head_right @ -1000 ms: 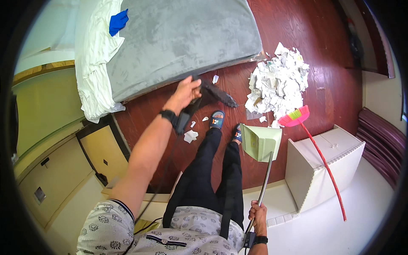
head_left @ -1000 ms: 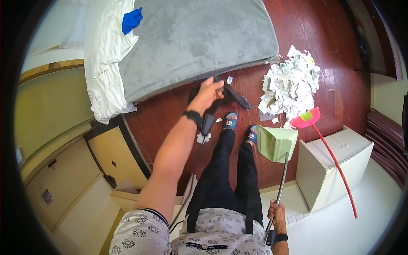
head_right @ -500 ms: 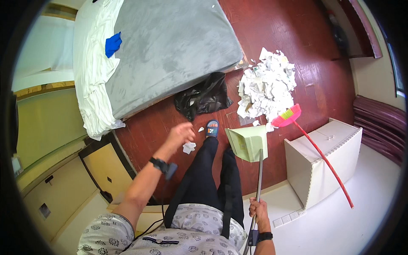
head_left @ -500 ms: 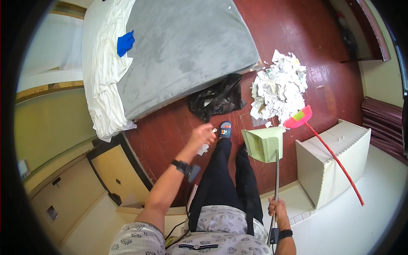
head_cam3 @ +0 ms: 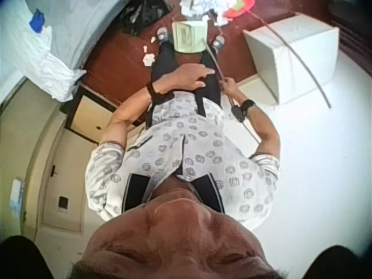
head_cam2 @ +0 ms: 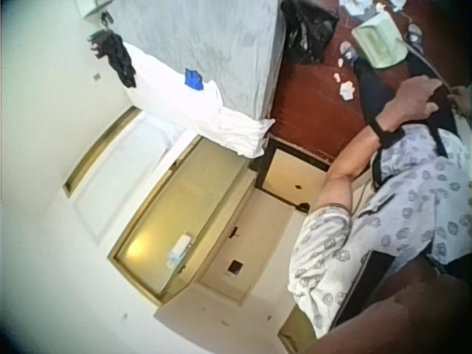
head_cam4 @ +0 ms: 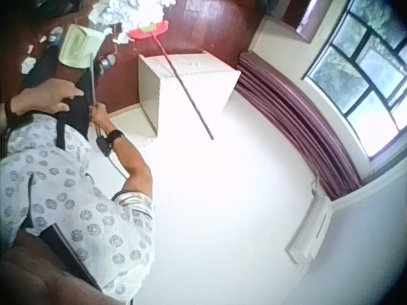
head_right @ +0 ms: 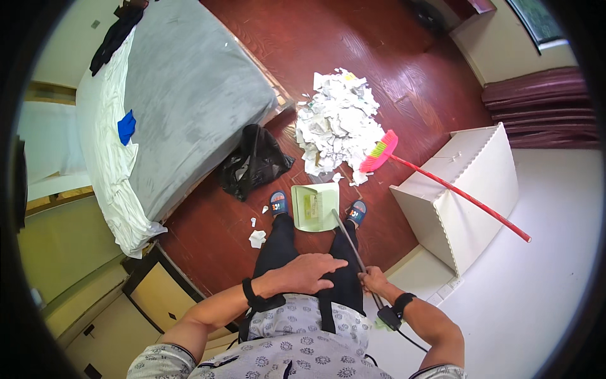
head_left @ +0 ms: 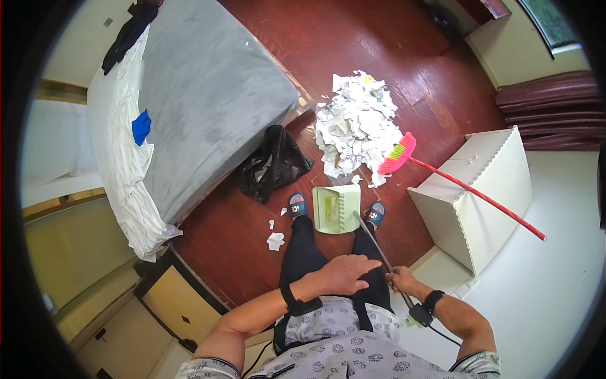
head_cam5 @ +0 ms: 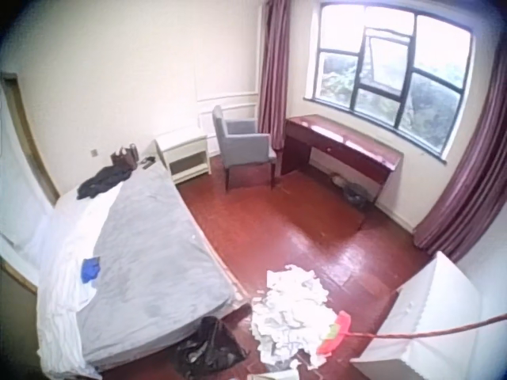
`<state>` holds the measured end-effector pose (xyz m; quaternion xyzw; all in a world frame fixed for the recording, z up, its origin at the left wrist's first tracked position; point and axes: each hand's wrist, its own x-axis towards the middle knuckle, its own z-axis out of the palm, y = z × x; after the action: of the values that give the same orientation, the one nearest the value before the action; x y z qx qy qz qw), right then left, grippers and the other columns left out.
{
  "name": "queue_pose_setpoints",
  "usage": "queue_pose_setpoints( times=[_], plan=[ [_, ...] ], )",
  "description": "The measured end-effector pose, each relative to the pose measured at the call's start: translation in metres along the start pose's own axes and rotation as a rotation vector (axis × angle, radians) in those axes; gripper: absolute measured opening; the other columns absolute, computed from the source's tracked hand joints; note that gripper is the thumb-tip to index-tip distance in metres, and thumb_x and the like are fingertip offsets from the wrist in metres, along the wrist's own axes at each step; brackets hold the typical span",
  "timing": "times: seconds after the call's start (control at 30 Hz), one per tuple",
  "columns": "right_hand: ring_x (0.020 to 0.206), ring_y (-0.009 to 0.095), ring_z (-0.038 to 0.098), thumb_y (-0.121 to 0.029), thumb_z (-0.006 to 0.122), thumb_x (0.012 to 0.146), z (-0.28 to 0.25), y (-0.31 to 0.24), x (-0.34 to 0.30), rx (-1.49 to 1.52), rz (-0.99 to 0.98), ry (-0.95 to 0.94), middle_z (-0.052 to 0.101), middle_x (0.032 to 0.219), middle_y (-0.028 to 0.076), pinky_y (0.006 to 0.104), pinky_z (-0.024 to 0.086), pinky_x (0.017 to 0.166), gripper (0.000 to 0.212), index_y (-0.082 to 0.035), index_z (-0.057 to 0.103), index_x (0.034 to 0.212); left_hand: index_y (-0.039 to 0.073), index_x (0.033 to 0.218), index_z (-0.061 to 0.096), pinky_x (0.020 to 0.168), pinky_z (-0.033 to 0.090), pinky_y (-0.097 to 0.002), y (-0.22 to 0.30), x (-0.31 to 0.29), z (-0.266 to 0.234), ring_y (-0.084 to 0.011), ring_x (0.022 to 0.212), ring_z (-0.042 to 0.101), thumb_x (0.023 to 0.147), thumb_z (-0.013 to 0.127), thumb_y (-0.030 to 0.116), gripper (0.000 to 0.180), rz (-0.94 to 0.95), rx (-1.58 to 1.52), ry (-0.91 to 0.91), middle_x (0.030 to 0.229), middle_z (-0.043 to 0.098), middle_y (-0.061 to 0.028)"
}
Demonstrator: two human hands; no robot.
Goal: Sweeping up paper scraps from the floor and putting them in a trash bag.
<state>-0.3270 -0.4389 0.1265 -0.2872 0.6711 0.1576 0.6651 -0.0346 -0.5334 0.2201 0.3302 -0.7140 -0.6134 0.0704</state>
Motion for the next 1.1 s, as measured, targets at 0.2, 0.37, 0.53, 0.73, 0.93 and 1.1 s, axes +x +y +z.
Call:
queue_pose_setpoints(
  times=[0.2,0.37,0.53,0.73,0.93,1.1],
  plan=[
    [0.056,0.017,0.061,-0.017,0.062,0.093,-0.057,-0.001,0.042,0.087,-0.483,-0.282,0.061,0.068,0.007,0.0339,0.052,0.046,0.017,-0.001,0.059,0.096,0.009,0.151,0.034,0.104,0.042,-0.0446,0.056,0.069,0.061,-0.0371,0.124,0.049,0.076,0.08,0.012,0.088,-0.077,0.014,-0.135,0.133,0.051,-0.016],
    [0.054,0.019,0.062,-0.018,0.069,0.088,-0.091,-0.034,0.059,0.319,-0.312,-0.393,0.063,0.067,0.009,0.0353,0.051,0.046,0.023,0.003,0.066,0.081,0.008,0.154,0.03,0.105,0.044,-0.0374,0.087,0.107,0.101,-0.0289,0.127,0.049,0.078,0.081,0.014,0.092,-0.227,-0.249,0.186,0.136,0.047,-0.0175],
    [0.06,0.02,0.063,-0.018,0.065,0.091,-0.098,-0.041,0.061,0.411,-0.277,-0.26,0.063,0.069,0.008,0.0337,0.05,0.049,0.024,0.004,0.068,0.083,0.005,0.152,0.033,0.097,0.05,-0.0321,0.098,0.14,0.124,-0.02,0.112,0.06,0.084,0.079,0.01,0.082,-0.388,-0.445,0.551,0.128,0.053,-0.009],
    [0.068,0.016,0.068,-0.023,0.063,0.094,-0.111,-0.056,0.029,0.504,-0.424,-0.508,0.071,0.094,0.011,0.0294,0.055,0.055,0.037,0.006,0.065,0.118,-0.003,0.14,0.043,0.056,0.054,-0.027,0.074,0.153,0.124,-0.0176,0.082,0.068,0.082,0.066,-0.006,0.062,-0.72,-0.809,0.863,0.112,0.062,-0.0134],
    [0.073,0.017,0.071,-0.022,0.064,0.096,-0.237,0.013,0.003,0.552,-0.552,-0.224,0.072,0.095,0.01,0.0283,0.057,0.06,0.039,-0.001,0.061,0.129,-0.003,0.121,0.061,0.054,0.052,-0.0254,0.019,0.122,0.132,-0.015,0.076,0.07,0.084,0.063,-0.002,0.037,-0.655,-0.552,0.982,0.097,0.066,-0.0088],
    [0.071,0.023,0.07,-0.025,0.072,0.091,-0.35,0.153,0.003,1.101,-0.42,0.311,0.066,0.096,0.014,0.0311,0.058,0.058,0.09,-0.003,0.014,0.156,-0.004,0.123,0.058,0.053,0.051,-0.0244,0.024,0.115,0.134,-0.0147,0.075,0.069,0.086,0.066,0.0,0.038,-0.626,-0.502,1.008,0.093,0.067,-0.0071]
  ],
)
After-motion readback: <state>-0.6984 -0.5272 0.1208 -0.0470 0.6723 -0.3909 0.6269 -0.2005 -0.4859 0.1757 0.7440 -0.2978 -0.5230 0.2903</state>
